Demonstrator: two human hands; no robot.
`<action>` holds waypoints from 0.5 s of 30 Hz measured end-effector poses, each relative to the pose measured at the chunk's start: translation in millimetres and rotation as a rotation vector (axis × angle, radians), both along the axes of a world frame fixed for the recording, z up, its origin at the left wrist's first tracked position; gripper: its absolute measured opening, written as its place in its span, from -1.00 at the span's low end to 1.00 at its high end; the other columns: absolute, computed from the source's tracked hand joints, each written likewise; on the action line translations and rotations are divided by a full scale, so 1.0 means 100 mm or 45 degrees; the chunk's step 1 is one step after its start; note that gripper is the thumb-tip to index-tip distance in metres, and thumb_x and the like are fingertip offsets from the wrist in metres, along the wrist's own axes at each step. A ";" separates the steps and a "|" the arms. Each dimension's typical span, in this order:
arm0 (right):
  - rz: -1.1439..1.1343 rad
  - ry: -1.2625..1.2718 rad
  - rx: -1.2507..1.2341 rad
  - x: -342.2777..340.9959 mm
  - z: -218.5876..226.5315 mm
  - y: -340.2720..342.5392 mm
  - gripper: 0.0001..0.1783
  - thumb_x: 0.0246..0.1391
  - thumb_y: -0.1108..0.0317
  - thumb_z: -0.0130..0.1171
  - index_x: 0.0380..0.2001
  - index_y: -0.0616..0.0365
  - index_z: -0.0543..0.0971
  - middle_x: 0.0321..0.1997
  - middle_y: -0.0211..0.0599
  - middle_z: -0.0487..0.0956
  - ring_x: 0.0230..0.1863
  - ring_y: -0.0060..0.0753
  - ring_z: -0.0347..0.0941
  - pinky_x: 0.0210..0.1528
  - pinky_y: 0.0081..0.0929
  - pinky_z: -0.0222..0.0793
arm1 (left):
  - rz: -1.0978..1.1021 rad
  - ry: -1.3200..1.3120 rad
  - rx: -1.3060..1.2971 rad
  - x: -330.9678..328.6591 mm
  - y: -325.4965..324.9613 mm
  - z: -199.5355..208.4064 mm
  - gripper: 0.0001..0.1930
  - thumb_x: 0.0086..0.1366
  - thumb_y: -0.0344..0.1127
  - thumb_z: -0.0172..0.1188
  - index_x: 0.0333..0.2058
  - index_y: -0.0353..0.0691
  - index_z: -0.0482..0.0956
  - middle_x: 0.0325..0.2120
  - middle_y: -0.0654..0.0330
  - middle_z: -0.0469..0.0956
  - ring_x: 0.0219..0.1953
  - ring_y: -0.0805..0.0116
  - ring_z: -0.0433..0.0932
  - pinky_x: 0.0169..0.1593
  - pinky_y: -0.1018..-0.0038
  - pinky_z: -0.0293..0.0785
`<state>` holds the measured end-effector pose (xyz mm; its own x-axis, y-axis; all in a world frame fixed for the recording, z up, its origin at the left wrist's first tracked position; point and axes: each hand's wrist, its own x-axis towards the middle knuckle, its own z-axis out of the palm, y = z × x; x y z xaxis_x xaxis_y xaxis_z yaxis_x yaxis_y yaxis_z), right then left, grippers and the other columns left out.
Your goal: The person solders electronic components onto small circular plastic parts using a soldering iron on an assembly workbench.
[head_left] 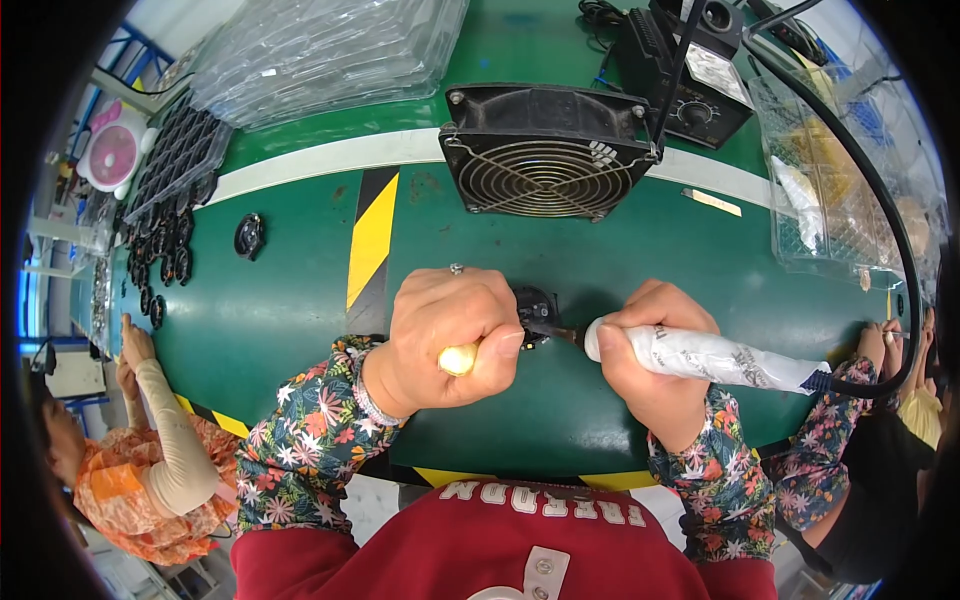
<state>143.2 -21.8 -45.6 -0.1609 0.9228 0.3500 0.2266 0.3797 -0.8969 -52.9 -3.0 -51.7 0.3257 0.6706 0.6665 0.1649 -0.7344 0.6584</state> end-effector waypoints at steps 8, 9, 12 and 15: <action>0.025 -0.014 0.026 -0.02 -0.01 -0.04 -0.86 -0.20 0.53 0.18 -0.61 0.21 0.40 -0.64 -0.34 0.40 -0.61 -0.53 0.28 -0.55 -0.59 0.19 | -0.016 0.065 0.044 -0.03 -0.04 0.03 -0.83 0.06 -0.40 0.08 -0.66 -0.20 0.33 -0.74 0.24 0.36 -0.76 0.32 0.32 -0.69 0.50 0.19; 0.014 -0.007 0.038 -0.01 -0.01 -0.04 -0.86 -0.20 0.53 0.18 -0.61 0.21 0.40 -0.64 -0.34 0.40 -0.61 -0.53 0.28 -0.55 -0.59 0.19 | -0.015 0.049 0.072 -0.03 -0.05 0.02 -0.84 0.04 -0.40 0.10 -0.65 -0.20 0.34 -0.72 0.23 0.38 -0.73 0.31 0.35 -0.67 0.50 0.22; -0.005 0.037 0.077 0.02 -0.04 -0.04 -0.87 -0.18 0.54 0.16 -0.60 0.20 0.39 -0.62 -0.34 0.40 -0.59 -0.55 0.28 -0.53 -0.60 0.20 | -0.033 0.071 0.194 -0.07 -0.04 0.17 -0.88 0.01 -0.40 0.14 -0.60 -0.21 0.39 -0.65 0.19 0.41 -0.66 0.29 0.41 -0.62 0.49 0.29; -0.071 0.281 0.079 0.07 -0.05 -0.04 -0.89 -0.14 0.56 0.13 -0.56 0.20 0.39 -0.58 -0.36 0.41 -0.55 -0.59 0.27 -0.49 -0.62 0.20 | 0.037 0.195 0.331 -0.14 -0.10 0.20 -0.91 -0.03 -0.43 0.18 -0.53 -0.23 0.44 -0.59 0.16 0.43 -0.60 0.28 0.44 -0.58 0.49 0.32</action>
